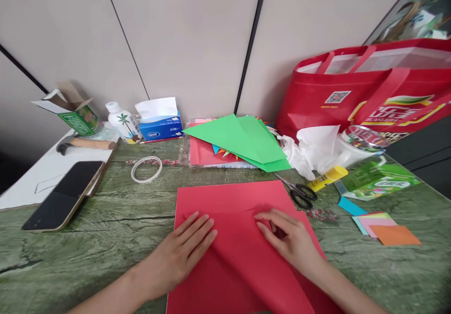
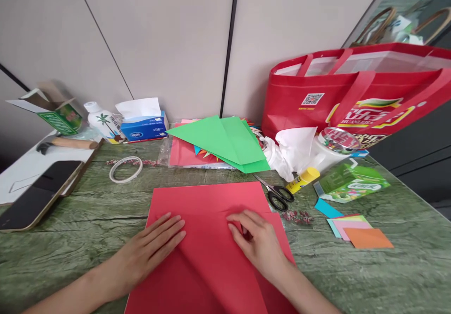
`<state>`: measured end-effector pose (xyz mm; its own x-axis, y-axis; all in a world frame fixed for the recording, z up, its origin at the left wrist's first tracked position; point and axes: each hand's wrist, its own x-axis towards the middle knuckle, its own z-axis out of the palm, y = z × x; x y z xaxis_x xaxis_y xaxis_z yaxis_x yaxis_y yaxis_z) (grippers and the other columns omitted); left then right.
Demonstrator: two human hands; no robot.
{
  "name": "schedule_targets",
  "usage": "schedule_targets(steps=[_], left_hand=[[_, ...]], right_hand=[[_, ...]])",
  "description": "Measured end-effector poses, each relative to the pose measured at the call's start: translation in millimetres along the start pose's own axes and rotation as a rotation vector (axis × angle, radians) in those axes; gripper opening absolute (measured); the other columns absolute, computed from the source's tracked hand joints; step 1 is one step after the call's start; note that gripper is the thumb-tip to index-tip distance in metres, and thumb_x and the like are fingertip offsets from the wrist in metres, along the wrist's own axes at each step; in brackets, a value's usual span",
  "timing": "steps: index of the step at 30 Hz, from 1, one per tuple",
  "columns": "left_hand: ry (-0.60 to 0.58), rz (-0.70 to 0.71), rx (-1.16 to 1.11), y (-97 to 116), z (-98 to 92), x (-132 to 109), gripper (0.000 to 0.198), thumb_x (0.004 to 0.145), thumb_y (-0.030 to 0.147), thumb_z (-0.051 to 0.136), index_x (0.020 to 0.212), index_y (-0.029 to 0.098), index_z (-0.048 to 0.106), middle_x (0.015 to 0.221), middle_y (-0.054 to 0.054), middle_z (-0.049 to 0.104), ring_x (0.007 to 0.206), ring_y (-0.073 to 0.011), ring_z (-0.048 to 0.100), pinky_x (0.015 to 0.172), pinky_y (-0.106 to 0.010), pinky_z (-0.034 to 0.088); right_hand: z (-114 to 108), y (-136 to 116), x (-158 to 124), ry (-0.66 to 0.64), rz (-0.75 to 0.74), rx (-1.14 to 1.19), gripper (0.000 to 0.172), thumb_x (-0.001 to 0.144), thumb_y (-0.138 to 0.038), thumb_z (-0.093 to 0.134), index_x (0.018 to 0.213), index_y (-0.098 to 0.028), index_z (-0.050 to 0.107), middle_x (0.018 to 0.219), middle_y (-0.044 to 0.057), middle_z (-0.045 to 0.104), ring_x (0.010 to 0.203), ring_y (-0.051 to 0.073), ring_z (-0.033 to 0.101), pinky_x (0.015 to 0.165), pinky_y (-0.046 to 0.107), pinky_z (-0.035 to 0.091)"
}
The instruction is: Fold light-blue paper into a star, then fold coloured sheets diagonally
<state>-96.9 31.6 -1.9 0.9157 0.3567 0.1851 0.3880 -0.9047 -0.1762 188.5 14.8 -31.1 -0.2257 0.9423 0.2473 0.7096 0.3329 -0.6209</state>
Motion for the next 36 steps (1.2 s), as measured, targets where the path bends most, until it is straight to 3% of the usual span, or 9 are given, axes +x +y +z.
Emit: schedule_targets(steps=[5,10,15,19,26,36], left_hand=[[0.054,-0.054,-0.041,0.9,6.0,-4.3,0.052,0.076,-0.002,0.035,0.126,0.009,0.045,0.129,-0.012,0.05,0.127,-0.0296,0.031,0.095,-0.042,0.041],[0.041,-0.145,-0.031,7.0,13.6,-9.3,0.053,0.078,0.0,0.032,0.129,0.012,0.042,0.134,-0.01,0.045,0.127,-0.0278,0.031,0.097,-0.041,0.038],[0.075,-0.124,-0.053,7.1,16.1,-9.4,0.052,0.079,0.0,0.031,0.128,0.011,0.044,0.134,-0.01,0.045,0.127,-0.0268,0.031,0.1,-0.04,0.035],[0.084,-0.127,-0.082,4.2,15.2,-8.8,0.053,0.079,-0.001,0.029,0.127,0.011,0.045,0.133,-0.009,0.046,0.127,-0.0256,0.031,0.1,-0.038,0.034],[0.063,-0.148,-0.093,5.1,14.0,-12.8,0.049,0.082,0.003,0.028,0.127,0.012,0.046,0.133,-0.011,0.046,0.126,-0.0278,0.034,0.101,-0.042,0.033],[-0.044,-0.157,-0.087,4.2,5.3,-8.3,0.054,0.078,0.001,0.032,0.131,0.013,0.041,0.141,-0.008,0.036,0.129,-0.0288,0.028,0.101,-0.046,0.034]], right_hand=[[0.6,7.6,7.0,-0.053,0.02,0.055,0.016,0.085,-0.025,0.048,0.088,-0.018,0.062,0.061,0.0,0.051,0.047,0.01,0.044,0.045,0.021,0.036],[-1.8,6.8,13.0,-0.094,0.02,0.069,0.015,0.085,-0.023,0.048,0.088,-0.019,0.061,0.068,0.002,0.056,0.049,0.01,0.046,0.045,0.021,0.037],[-3.9,2.4,3.9,-0.044,0.019,-0.02,0.013,0.085,-0.023,0.048,0.091,-0.02,0.06,0.076,0.004,0.059,0.059,0.012,0.054,0.057,0.023,0.044],[-3.5,6.9,-1.0,-0.035,0.022,-0.004,0.012,0.085,-0.022,0.05,0.092,-0.02,0.059,0.07,0.002,0.057,0.052,0.011,0.049,0.05,0.022,0.042],[-5.1,10.0,-0.3,-0.072,-0.006,-0.016,0.015,0.084,-0.02,0.049,0.097,-0.02,0.057,0.065,0.0,0.052,0.05,0.01,0.047,0.047,0.021,0.04],[-5.7,9.2,1.1,-0.026,-0.052,-0.012,0.018,0.083,-0.017,0.049,0.096,-0.02,0.061,0.067,0.003,0.057,0.054,0.012,0.053,0.047,0.021,0.044]])
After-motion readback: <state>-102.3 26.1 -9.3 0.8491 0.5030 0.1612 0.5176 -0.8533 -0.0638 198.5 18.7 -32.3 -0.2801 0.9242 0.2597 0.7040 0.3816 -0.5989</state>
